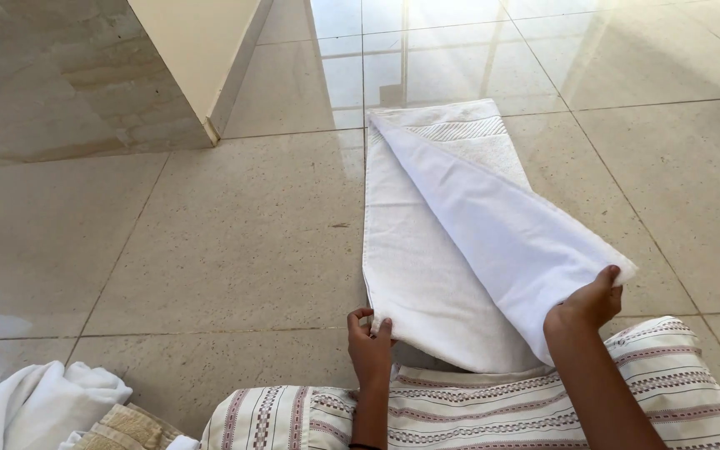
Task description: Folding and rolling a white towel on a tiled floor.
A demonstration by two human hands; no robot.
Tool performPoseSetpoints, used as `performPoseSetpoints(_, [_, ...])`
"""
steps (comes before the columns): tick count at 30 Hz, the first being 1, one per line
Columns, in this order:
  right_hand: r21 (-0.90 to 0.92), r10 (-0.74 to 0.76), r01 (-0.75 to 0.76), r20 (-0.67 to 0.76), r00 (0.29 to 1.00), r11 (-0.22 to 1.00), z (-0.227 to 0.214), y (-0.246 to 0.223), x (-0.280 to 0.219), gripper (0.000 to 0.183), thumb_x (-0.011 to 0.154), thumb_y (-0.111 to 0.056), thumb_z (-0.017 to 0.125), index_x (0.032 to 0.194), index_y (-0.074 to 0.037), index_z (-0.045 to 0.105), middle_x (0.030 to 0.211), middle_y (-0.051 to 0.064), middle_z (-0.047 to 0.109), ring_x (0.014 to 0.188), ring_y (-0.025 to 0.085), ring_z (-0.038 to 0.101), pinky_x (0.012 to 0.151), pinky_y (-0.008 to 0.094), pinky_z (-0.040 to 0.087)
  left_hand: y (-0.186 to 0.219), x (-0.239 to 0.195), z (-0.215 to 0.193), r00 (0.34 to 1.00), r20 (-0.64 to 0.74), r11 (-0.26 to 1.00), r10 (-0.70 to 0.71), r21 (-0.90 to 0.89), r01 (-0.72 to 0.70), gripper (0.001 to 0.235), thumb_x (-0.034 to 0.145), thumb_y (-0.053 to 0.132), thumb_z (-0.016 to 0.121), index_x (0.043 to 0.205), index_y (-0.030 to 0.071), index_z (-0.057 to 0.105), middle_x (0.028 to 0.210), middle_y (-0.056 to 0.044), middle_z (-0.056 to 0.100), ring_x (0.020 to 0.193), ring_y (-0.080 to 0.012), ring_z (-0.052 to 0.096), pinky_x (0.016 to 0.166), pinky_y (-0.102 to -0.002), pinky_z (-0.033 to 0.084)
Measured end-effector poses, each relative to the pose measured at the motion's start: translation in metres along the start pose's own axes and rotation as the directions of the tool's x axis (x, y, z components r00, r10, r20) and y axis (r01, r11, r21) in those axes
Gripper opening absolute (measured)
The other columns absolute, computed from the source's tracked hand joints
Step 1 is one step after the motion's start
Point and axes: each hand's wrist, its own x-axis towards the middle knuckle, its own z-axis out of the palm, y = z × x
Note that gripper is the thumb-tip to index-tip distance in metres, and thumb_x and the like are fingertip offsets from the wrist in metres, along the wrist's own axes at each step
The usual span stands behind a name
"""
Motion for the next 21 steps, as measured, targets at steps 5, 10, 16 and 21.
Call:
performPoseSetpoints(5, [-0.739,0.041,0.274,0.378,0.925,0.615,0.014,0.087,-0.060,0.064,0.114,-0.049,0.043,0.166,-0.013,0.039,0.100,0.027,0.068,0.090,0.047,0.065,0.083,0.053,0.058,-0.020,0.005,0.001,0.994,0.094,0.996,0.060,-0.069,-0.053,0.023,0.093,0.016,0.072,0.103,-0.003,0.064,0.092,-0.010,0.073,0.077,-0.0157,0.072,0.069,-0.031,0.067])
performPoseSetpoints(10, [-0.585,0.580,0.742,0.744,0.331,0.327,-0.010,0.111,-0.100,0.055,0.103,-0.035,0.049,0.158,-0.029,0.039,0.127,0.017,0.072,0.108,0.026,0.071,0.096,0.038,0.054,-0.012,0.004,-0.002,0.992,0.030,0.992,-0.122,-0.036,0.123,0.028,0.096,0.022,0.067,0.087,-0.004,0.070,0.083,-0.010,0.073,0.071,-0.0162,0.072,0.065,-0.031,0.066])
performPoseSetpoints(16, [-0.670,0.601,0.688,0.680,0.419,0.279,0.012,0.057,-0.140,0.052,0.107,-0.031,0.048,0.159,-0.029,0.040,0.130,0.019,0.069,0.112,0.032,0.071,0.098,0.039,0.054,-0.036,0.018,0.002,0.980,0.108,0.982,-0.167,-0.070,0.175,0.033,0.098,0.028,0.060,0.090,-0.001,0.074,0.078,-0.009,0.073,0.065,-0.0161,0.070,0.060,-0.031,0.063])
performPoseSetpoints(21, [-0.615,0.596,0.735,0.714,0.367,0.286,-0.009,0.099,-0.113,0.054,0.106,-0.031,0.047,0.159,-0.029,0.038,0.138,0.013,0.064,0.117,0.029,0.069,0.101,0.039,0.054,-0.012,0.003,0.002,0.968,0.080,0.968,-0.239,0.096,0.231,0.047,0.101,0.044,0.054,0.095,0.001,0.073,0.073,-0.013,0.070,0.060,-0.0183,0.069,0.059,-0.031,0.060])
